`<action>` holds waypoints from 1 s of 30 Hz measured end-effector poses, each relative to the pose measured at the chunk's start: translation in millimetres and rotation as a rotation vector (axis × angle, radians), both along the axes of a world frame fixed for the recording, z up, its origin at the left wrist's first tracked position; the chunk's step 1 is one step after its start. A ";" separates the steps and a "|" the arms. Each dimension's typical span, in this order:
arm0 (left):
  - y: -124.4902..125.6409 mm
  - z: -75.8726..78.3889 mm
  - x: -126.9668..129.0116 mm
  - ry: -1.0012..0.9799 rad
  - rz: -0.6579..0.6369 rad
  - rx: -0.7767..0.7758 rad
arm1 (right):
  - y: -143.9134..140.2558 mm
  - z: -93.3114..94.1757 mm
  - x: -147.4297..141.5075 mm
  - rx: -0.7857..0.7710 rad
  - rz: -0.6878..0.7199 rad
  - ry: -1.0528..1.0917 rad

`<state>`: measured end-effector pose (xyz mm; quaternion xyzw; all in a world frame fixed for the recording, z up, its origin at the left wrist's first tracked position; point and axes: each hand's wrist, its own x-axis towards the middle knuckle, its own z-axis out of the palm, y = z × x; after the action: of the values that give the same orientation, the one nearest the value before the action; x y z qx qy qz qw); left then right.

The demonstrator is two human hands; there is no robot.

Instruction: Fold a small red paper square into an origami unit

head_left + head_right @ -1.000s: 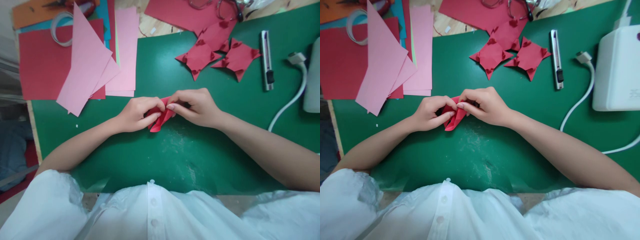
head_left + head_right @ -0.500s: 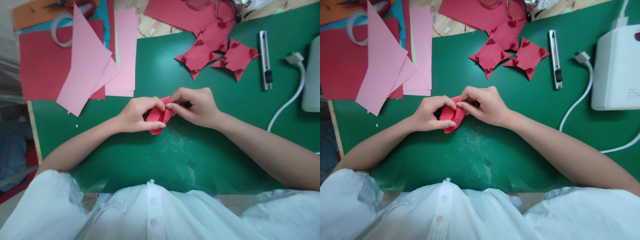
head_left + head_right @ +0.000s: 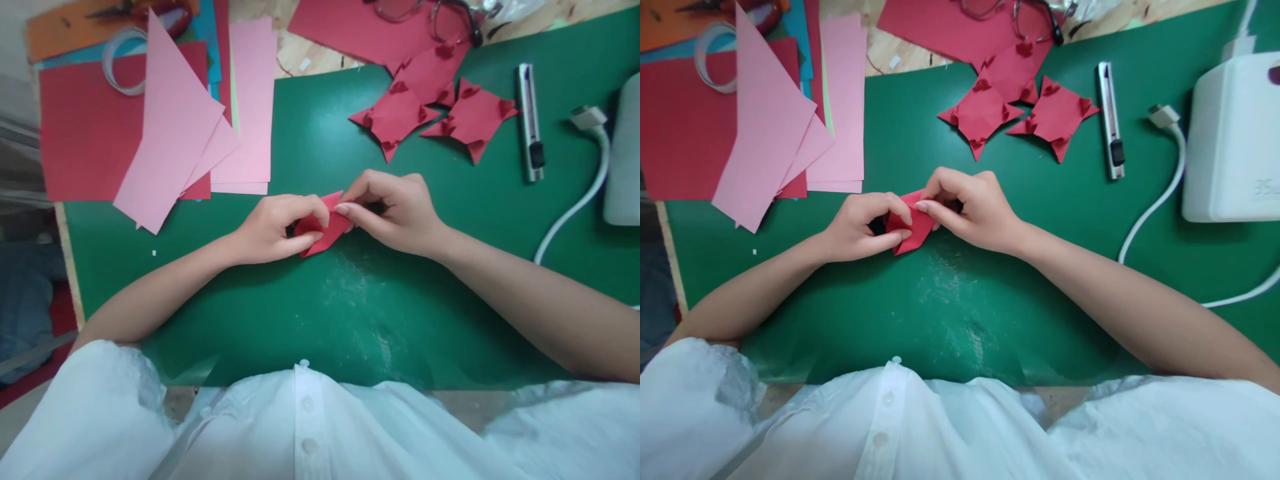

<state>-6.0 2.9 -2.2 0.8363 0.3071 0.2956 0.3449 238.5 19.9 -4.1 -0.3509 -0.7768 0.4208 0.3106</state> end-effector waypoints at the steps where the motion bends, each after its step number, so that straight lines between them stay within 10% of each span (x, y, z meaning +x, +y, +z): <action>1: 0.6 -0.2 0.2 0.002 -0.019 0.013 | 0.0 -0.8 0.5 0.004 -0.002 -0.010; 8: 2.5 -1.8 -1.0 -0.045 -0.083 0.039 | 0.0 -3.8 2.3 0.030 0.011 -0.062; 17: 0.9 1.4 -2.0 -0.230 0.026 -0.342 | 4.3 5.9 1.8 0.025 0.138 -0.060; 30: 2.6 -0.3 -0.4 -0.175 0.099 -0.305 | 5.7 -3.8 3.4 0.232 0.261 -0.141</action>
<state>-6.4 5.5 -2.6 0.7292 0.3582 0.3337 0.4782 241.9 25.6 -7.9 -0.2376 -0.8788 0.3395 0.2367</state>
